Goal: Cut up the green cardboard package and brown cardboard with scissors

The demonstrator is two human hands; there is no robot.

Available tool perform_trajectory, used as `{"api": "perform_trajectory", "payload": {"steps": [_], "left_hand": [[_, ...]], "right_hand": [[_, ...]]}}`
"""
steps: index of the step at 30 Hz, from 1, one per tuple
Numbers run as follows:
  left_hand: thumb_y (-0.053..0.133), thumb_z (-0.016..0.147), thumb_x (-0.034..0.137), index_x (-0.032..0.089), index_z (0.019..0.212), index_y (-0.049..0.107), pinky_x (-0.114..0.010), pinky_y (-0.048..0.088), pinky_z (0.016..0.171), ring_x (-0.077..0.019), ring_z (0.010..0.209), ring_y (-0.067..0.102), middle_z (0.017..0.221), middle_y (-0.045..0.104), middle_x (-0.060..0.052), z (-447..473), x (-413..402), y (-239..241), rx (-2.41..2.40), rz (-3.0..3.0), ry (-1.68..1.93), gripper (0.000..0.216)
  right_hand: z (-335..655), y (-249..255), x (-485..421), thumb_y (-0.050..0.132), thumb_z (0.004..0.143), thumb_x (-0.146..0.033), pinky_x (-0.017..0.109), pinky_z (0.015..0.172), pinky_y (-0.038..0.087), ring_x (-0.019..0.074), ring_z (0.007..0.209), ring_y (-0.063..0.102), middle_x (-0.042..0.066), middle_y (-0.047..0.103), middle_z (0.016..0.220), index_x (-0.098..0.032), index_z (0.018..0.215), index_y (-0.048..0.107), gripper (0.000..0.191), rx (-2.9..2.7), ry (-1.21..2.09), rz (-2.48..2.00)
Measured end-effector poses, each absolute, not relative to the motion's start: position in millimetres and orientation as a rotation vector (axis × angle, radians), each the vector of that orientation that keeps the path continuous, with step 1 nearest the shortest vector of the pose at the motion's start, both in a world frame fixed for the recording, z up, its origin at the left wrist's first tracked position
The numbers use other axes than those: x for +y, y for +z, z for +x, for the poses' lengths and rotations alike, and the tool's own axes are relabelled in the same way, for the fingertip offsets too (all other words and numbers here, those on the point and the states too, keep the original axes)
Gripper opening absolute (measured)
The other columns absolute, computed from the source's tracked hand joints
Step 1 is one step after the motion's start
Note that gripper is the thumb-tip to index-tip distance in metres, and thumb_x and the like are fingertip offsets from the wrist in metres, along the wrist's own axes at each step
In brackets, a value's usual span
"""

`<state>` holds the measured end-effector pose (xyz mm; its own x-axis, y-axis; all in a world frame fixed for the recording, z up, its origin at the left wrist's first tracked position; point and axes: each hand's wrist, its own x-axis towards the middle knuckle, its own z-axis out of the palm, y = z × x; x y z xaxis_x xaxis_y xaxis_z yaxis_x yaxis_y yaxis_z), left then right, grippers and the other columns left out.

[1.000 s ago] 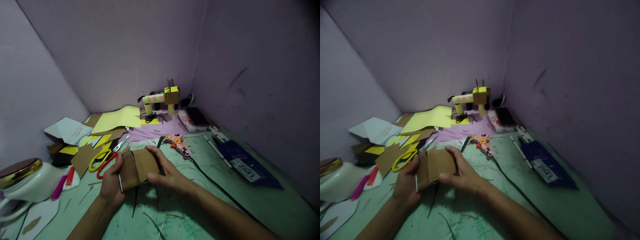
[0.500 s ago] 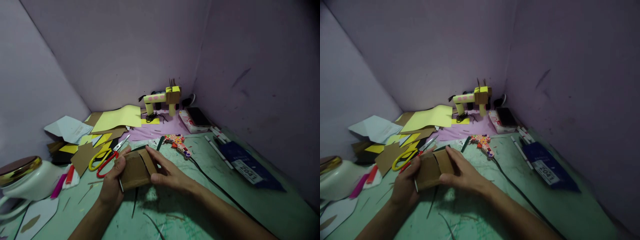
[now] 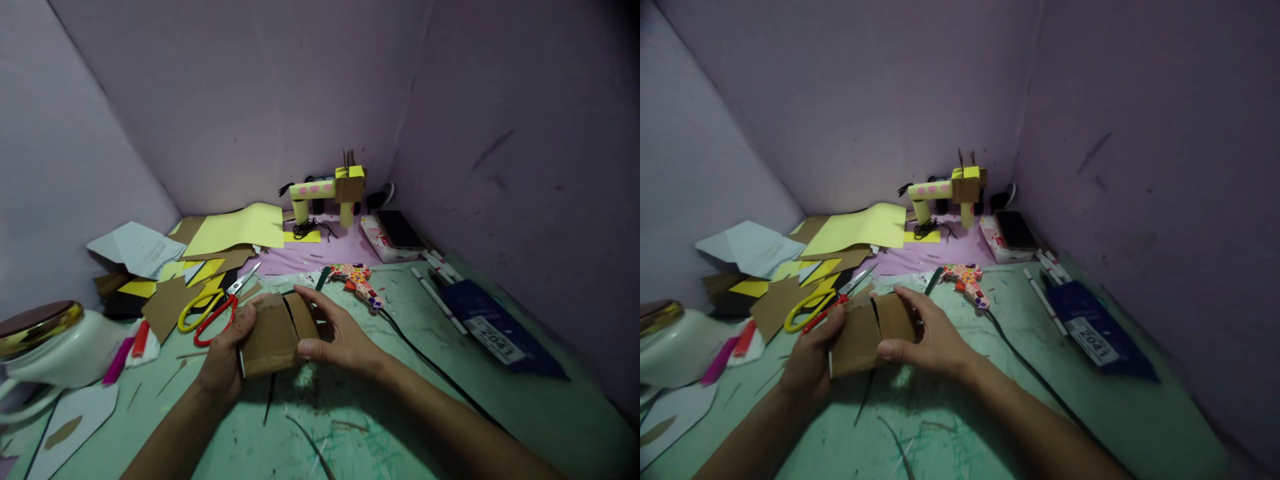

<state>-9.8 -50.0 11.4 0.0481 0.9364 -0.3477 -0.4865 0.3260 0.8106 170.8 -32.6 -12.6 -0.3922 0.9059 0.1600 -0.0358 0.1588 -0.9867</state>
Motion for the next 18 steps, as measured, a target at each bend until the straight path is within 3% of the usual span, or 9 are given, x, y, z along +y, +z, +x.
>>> {"api": "perform_trajectory", "payload": {"steps": [6, 11, 15, 18], "left_hand": [[0.064, 0.078, 0.035, 0.017, 0.114, 0.06, -0.032, 0.057, 0.069, -0.0262, 0.083, 0.068, 0.092, 0.072, -0.007, -7.1, -50.5, 11.5, 1.027, 0.592, 1.247, 0.041], [0.063, 0.078, 0.032, 0.015, 0.11, 0.063, -0.029, 0.057, 0.067, -0.0233, 0.08, 0.068, 0.089, 0.072, -0.006, -5.8, -48.3, 10.5, 1.03, 0.57, 1.326, 0.036], [0.058, 0.082, 0.026, 0.015, 0.097, 0.068, -0.028, 0.057, 0.065, -0.0196, 0.069, 0.068, 0.08, 0.073, -0.004, -4.8, -45.0, 12.0, 1.048, 0.497, 1.363, 0.021], [0.059, 0.082, 0.02, 0.016, 0.082, 0.069, -0.026, 0.057, 0.063, -0.0156, 0.058, 0.067, 0.068, 0.072, 0.0, -4.7, -44.1, 15.1, 1.108, 0.44, 1.389, 0.011]], "right_hand": [[168.0, -21.7, -33.5, 0.072, 0.061, -0.051, 0.049, 0.096, 0.042, 0.0366, 0.117, 0.046, 0.016, 0.042, 0.136, -0.016, 0.138, 0.034, 0.093, -1.694, 1.276, -0.823], [166.7, -27.8, -34.6, 0.067, 0.07, -0.052, 0.051, 0.105, 0.031, 0.0346, 0.13, 0.033, 0.014, 0.032, 0.144, -0.021, 0.143, 0.024, 0.09, -1.8, 1.208, -0.724], [168.1, -26.3, -36.0, 0.067, 0.071, -0.052, 0.05, 0.109, 0.024, 0.0325, 0.139, 0.012, 0.013, 0.012, 0.151, -0.026, 0.142, 0.026, 0.086, -1.892, 1.086, -0.738], [170.0, -22.2, -35.6, 0.073, 0.065, -0.052, 0.05, 0.107, 0.028, 0.0319, 0.139, 0.013, 0.011, 0.005, 0.153, -0.03, 0.136, 0.034, 0.085, -1.912, 0.945, -0.728]]}}
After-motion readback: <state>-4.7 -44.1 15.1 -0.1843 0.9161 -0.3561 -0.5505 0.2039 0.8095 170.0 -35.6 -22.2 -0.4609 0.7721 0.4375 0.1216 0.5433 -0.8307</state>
